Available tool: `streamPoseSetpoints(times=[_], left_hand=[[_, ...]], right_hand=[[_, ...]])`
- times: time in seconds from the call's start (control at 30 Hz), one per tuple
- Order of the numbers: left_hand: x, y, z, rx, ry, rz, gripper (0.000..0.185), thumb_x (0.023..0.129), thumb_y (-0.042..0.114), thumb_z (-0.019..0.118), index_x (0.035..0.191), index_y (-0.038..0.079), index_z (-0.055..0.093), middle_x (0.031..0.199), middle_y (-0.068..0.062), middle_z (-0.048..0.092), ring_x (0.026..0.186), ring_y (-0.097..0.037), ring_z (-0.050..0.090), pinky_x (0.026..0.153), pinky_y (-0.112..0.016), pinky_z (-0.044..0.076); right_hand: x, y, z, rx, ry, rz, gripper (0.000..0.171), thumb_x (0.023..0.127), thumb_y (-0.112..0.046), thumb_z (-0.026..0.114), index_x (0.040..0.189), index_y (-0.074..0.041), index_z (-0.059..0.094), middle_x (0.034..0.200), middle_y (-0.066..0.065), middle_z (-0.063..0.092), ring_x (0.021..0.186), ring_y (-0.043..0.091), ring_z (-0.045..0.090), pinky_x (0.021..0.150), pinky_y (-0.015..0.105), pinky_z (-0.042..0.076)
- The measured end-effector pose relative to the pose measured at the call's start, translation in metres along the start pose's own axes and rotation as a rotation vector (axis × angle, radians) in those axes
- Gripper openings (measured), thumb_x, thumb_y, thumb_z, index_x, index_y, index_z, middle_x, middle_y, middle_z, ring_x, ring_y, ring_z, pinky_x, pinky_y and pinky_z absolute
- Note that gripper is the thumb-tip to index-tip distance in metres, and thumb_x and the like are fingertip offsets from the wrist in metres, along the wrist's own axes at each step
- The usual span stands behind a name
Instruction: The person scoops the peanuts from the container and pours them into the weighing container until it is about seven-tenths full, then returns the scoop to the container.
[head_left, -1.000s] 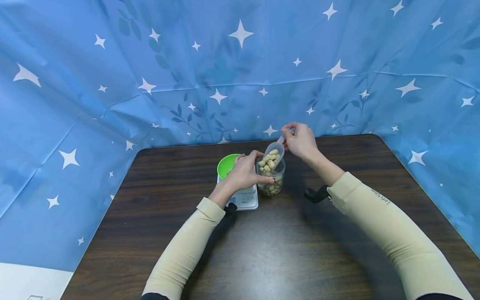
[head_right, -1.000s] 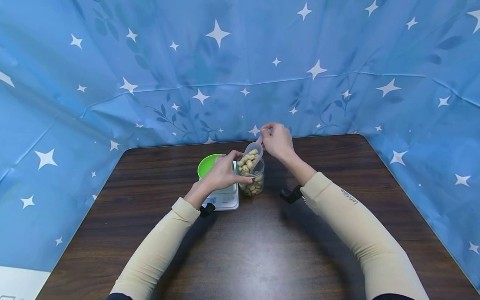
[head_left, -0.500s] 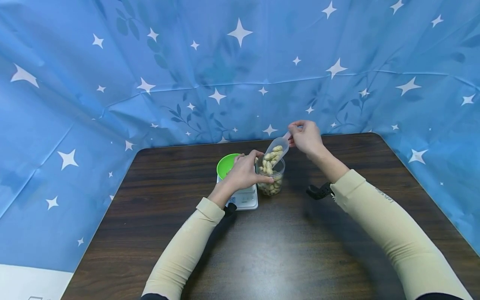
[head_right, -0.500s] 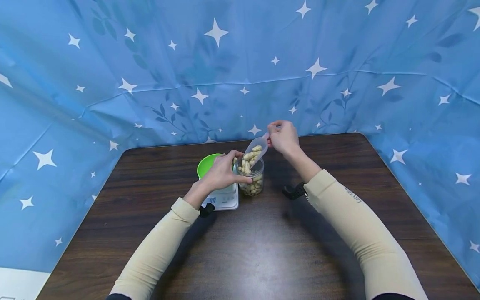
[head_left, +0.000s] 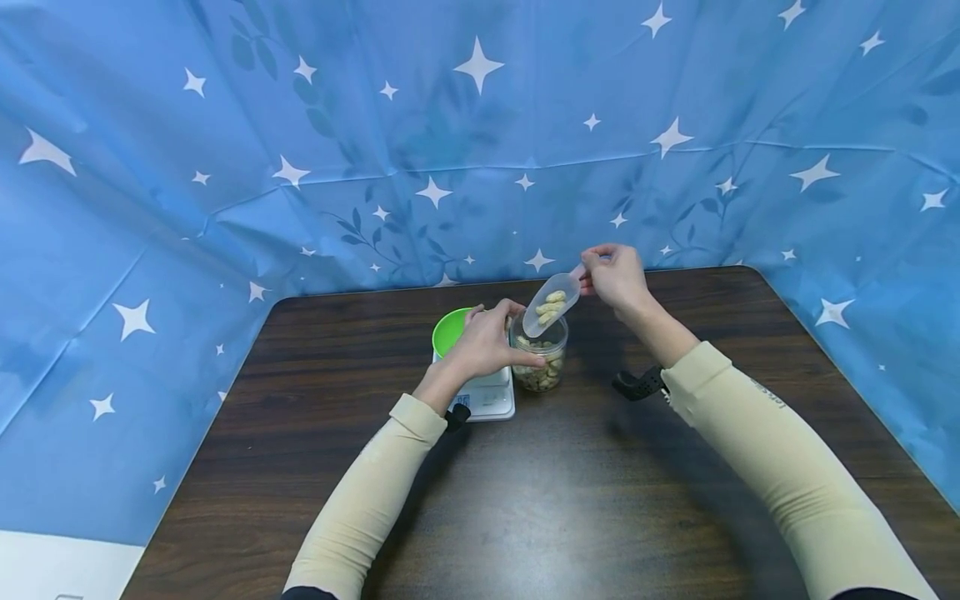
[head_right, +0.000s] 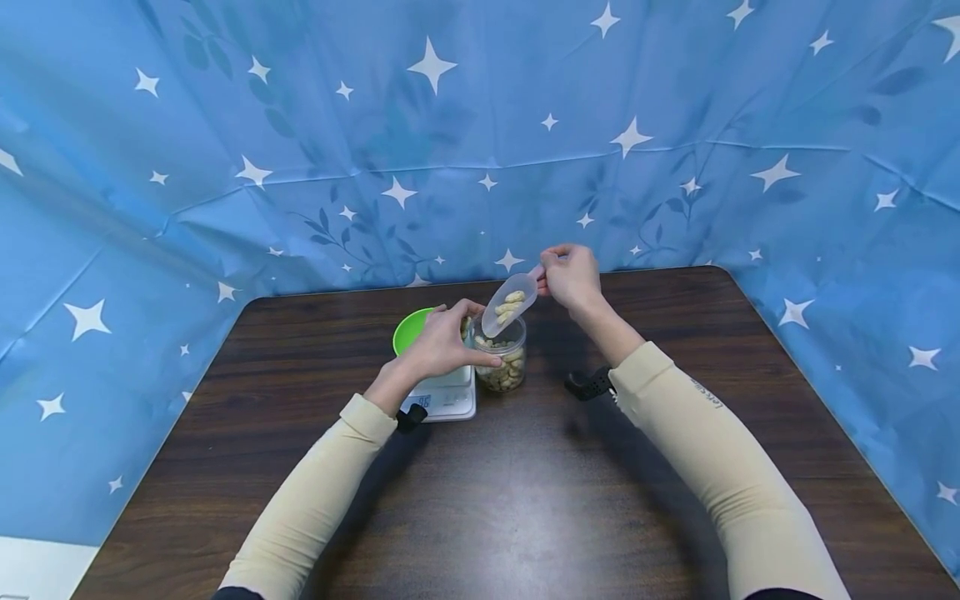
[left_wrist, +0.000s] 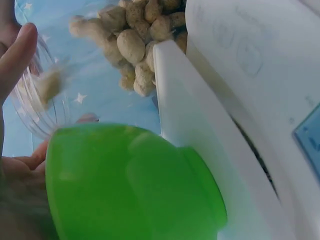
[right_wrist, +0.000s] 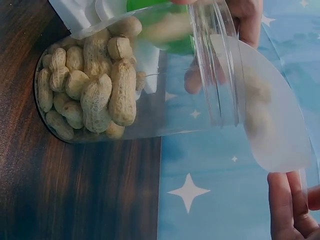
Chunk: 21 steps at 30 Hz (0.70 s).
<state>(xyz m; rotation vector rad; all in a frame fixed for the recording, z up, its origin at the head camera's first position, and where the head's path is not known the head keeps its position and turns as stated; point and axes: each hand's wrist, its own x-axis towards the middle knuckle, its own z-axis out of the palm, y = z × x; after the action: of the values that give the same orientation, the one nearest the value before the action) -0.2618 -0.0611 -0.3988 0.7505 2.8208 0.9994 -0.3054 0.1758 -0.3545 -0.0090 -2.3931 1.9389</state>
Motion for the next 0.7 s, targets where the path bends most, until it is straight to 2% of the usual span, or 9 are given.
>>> streamPoseSetpoints(times=[0.1, 0.23, 0.4, 0.53, 0.7], left_hand=[[0.0007, -0.0015, -0.0001, 0.013, 0.005, 0.006, 0.083, 0.076, 0.046, 0.092, 0.139, 0.009, 0.052, 0.125, -0.004, 0.067, 0.107, -0.018, 0.062, 0.119, -0.052, 0.013], [0.0013, -0.0015, 0.0003, 0.030, 0.004, 0.006, 0.085, 0.075, 0.049, 0.091, 0.139, 0.009, 0.052, 0.131, -0.004, 0.065, 0.120, -0.020, 0.060, 0.119, -0.053, 0.012], [0.0010, -0.0018, 0.0002, 0.049, 0.005, 0.008, 0.086, 0.075, 0.051, 0.091, 0.140, 0.010, 0.052, 0.132, -0.005, 0.064, 0.122, -0.020, 0.059, 0.119, -0.053, 0.012], [0.0006, -0.0017, -0.0001, 0.048, 0.006, 0.013, 0.087, 0.075, 0.052, 0.090, 0.140, 0.010, 0.051, 0.132, -0.005, 0.064, 0.122, -0.021, 0.059, 0.118, -0.054, 0.013], [-0.0003, -0.0014, 0.0004, 0.042, 0.007, 0.020, 0.089, 0.075, 0.049, 0.091, 0.144, 0.010, 0.050, 0.130, -0.003, 0.064, 0.122, -0.020, 0.059, 0.118, -0.054, 0.014]], right_hand=[[-0.0013, 0.0009, -0.0003, 0.023, -0.003, 0.002, 0.040, 0.109, -0.015, 0.048, 0.136, 0.015, 0.051, 0.074, 0.002, 0.067, 0.058, 0.007, 0.066, 0.063, 0.026, 0.059], [-0.0021, 0.0021, -0.0013, 0.038, 0.000, 0.007, 0.041, 0.110, -0.015, 0.048, 0.138, 0.015, 0.049, 0.074, 0.003, 0.067, 0.058, 0.007, 0.066, 0.064, 0.026, 0.059], [-0.0023, 0.0032, -0.0014, 0.037, 0.007, 0.005, 0.040, 0.110, -0.014, 0.047, 0.138, 0.014, 0.050, 0.074, 0.003, 0.068, 0.059, 0.008, 0.067, 0.064, 0.027, 0.059], [-0.0020, 0.0048, -0.0021, 0.046, 0.003, 0.005, 0.040, 0.110, -0.015, 0.047, 0.137, 0.014, 0.050, 0.076, 0.003, 0.068, 0.061, 0.008, 0.067, 0.069, 0.031, 0.060], [-0.0019, 0.0072, -0.0032, 0.112, -0.008, 0.034, 0.044, 0.110, -0.015, 0.048, 0.141, 0.016, 0.046, 0.076, 0.003, 0.068, 0.064, 0.008, 0.068, 0.071, 0.029, 0.060]])
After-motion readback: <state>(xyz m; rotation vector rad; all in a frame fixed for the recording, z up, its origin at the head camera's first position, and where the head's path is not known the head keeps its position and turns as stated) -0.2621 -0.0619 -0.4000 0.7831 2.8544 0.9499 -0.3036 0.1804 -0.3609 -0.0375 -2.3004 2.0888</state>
